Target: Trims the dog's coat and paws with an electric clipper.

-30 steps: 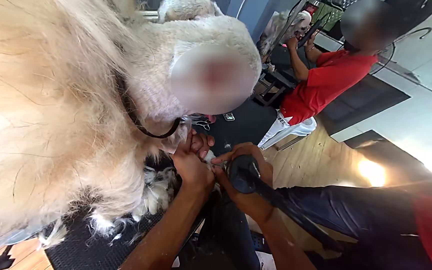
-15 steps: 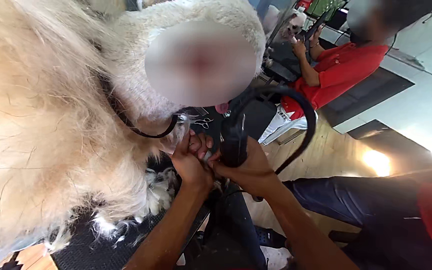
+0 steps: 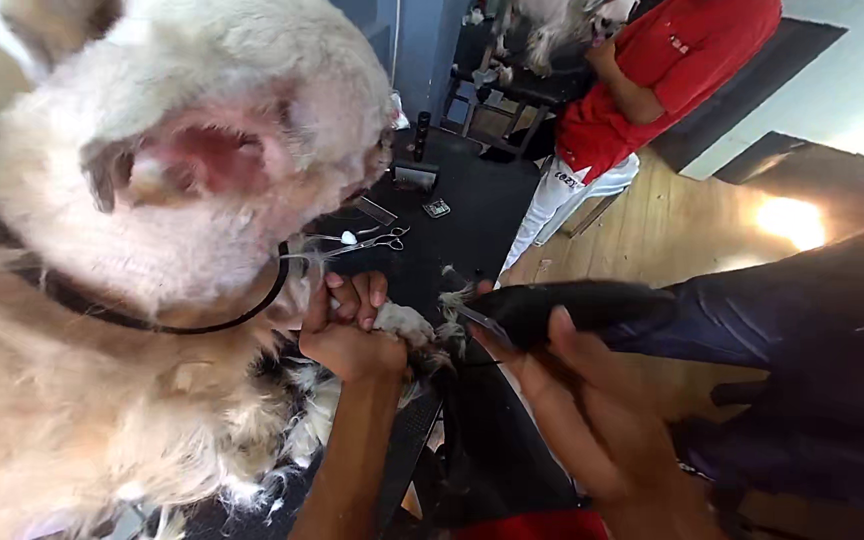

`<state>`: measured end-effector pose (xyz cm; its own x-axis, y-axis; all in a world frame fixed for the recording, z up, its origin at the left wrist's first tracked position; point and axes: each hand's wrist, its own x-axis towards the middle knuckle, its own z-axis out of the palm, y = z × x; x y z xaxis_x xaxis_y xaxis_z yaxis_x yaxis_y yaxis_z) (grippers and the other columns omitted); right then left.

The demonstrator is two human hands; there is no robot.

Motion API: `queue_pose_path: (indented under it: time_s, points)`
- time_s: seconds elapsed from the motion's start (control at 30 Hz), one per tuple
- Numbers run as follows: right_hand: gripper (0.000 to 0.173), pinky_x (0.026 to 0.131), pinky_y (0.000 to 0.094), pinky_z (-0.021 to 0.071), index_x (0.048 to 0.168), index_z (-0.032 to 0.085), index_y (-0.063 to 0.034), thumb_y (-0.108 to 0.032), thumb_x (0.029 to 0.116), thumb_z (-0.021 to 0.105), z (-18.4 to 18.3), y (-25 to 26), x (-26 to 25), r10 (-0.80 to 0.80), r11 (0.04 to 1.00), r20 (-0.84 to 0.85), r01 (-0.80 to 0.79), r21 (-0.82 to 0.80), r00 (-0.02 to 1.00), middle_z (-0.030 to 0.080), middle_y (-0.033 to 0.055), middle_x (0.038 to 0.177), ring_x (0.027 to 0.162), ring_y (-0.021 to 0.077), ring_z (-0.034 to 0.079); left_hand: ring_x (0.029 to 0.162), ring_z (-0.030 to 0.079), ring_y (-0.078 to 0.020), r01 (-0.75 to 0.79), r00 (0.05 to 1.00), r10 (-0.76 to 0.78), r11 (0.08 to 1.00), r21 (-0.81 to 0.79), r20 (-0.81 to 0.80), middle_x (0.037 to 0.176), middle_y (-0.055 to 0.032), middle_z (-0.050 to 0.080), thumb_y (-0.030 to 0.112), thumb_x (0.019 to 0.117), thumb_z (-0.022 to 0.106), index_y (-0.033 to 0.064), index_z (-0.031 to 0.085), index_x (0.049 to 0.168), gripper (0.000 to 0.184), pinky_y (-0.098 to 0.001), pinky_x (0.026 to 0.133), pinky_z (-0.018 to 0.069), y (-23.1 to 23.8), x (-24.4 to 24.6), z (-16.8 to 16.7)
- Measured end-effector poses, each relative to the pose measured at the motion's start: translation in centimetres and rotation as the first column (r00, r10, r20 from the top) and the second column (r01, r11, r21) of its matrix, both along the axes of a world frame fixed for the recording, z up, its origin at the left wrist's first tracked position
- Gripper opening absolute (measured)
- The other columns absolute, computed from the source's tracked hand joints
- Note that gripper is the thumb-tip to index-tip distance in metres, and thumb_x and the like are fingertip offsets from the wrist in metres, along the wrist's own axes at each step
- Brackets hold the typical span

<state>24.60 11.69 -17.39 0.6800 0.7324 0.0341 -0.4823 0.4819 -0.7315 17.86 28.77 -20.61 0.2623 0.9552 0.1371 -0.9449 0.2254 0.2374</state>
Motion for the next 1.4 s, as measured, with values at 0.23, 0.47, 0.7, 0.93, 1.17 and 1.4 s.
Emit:
queue_pose_path:
  time_s: [0.23, 0.47, 0.7, 0.93, 1.17, 1.4]
  points:
    - [0.052, 0.084, 0.0293, 0.0643, 0.119, 0.064, -0.0214, -0.018, 0.0745, 0.091, -4.0, 1.4, -8.3, -0.517, 0.833, 0.369, 0.553, 0.010, 0.772, 0.076, -0.0053, 0.103, 0.095, 0.0091, 0.074, 0.043, 0.043, -0.0060, 0.076, 0.996, -0.078, 0.997, 0.031, 0.039, 0.048, 0.0066, 0.041, 0.029, 0.1091, 0.014, 0.0132, 0.054, 0.072, 0.057, -0.0191, 0.050, 0.0412, -0.4, -0.2, -0.1]
    - [0.048, 0.093, 0.0320, 0.0619, 0.120, 0.066, -0.0184, -0.013, 0.0782, 0.089, -5.4, 2.3, -8.9, -0.518, 0.830, 0.476, 0.552, 0.078, 0.711, 0.075, -0.0025, 0.108, 0.101, 0.0122, 0.073, 0.042, 0.040, -0.0036, 0.147, 0.989, -0.148, 0.987, 0.072, 0.013, 0.049, 0.0073, 0.037, 0.030, 0.1097, 0.010, 0.0125, 0.052, 0.077, 0.056, -0.0160, 0.048, 0.0385, -0.9, -0.5, -0.4]
    - [0.045, 0.091, 0.0314, 0.0626, 0.118, 0.066, -0.0183, -0.015, 0.0788, 0.089, -5.9, 2.4, -8.6, -0.525, 0.817, 0.498, 0.572, 0.067, 0.691, 0.076, -0.0030, 0.105, 0.098, 0.0111, 0.074, 0.044, 0.045, -0.0083, 0.181, 0.980, -0.191, 0.974, 0.133, 0.063, 0.050, 0.0045, 0.043, 0.029, 0.1092, 0.012, 0.0094, 0.057, 0.080, 0.057, -0.0216, 0.050, 0.0428, 0.0, -0.5, -1.5]
    - [0.045, 0.090, 0.0285, 0.0621, 0.118, 0.065, -0.0208, -0.014, 0.0805, 0.087, -5.3, 2.1, -8.4, -0.531, 0.821, 0.510, 0.560, 0.112, 0.677, 0.074, -0.0050, 0.108, 0.101, 0.0089, 0.073, 0.043, 0.044, -0.0081, 0.186, 0.978, -0.193, 0.978, 0.090, 0.077, 0.050, 0.0039, 0.043, 0.029, 0.1094, 0.015, 0.0081, 0.058, 0.078, 0.057, -0.0210, 0.048, 0.0422, -0.2, -0.6, -0.9]
    - [0.039, 0.086, 0.0275, 0.0633, 0.114, 0.069, -0.0184, -0.013, 0.0807, 0.087, -5.4, 2.4, -8.5, -0.529, 0.826, 0.500, 0.551, 0.118, 0.686, 0.076, -0.0037, 0.103, 0.095, 0.0088, 0.074, 0.043, 0.038, -0.0049, 0.200, 0.978, -0.207, 0.967, 0.159, 0.026, 0.051, 0.0069, 0.036, 0.028, 0.1103, 0.013, 0.0117, 0.052, 0.081, 0.052, -0.0172, 0.049, 0.0378, -1.0, -1.0, -0.4]
    - [0.047, 0.092, 0.0294, 0.0617, 0.121, 0.064, -0.0200, -0.014, 0.0805, 0.088, -5.3, 2.6, -8.3, -0.529, 0.824, 0.542, 0.547, 0.145, 0.653, 0.074, -0.0051, 0.109, 0.101, 0.0097, 0.073, 0.043, 0.040, -0.0029, 0.199, 0.980, -0.201, 0.972, 0.128, 0.001, 0.050, 0.0078, 0.037, 0.029, 0.1107, 0.012, 0.0123, 0.053, 0.080, 0.054, -0.0155, 0.048, 0.0374, -1.4, -0.8, -0.3]
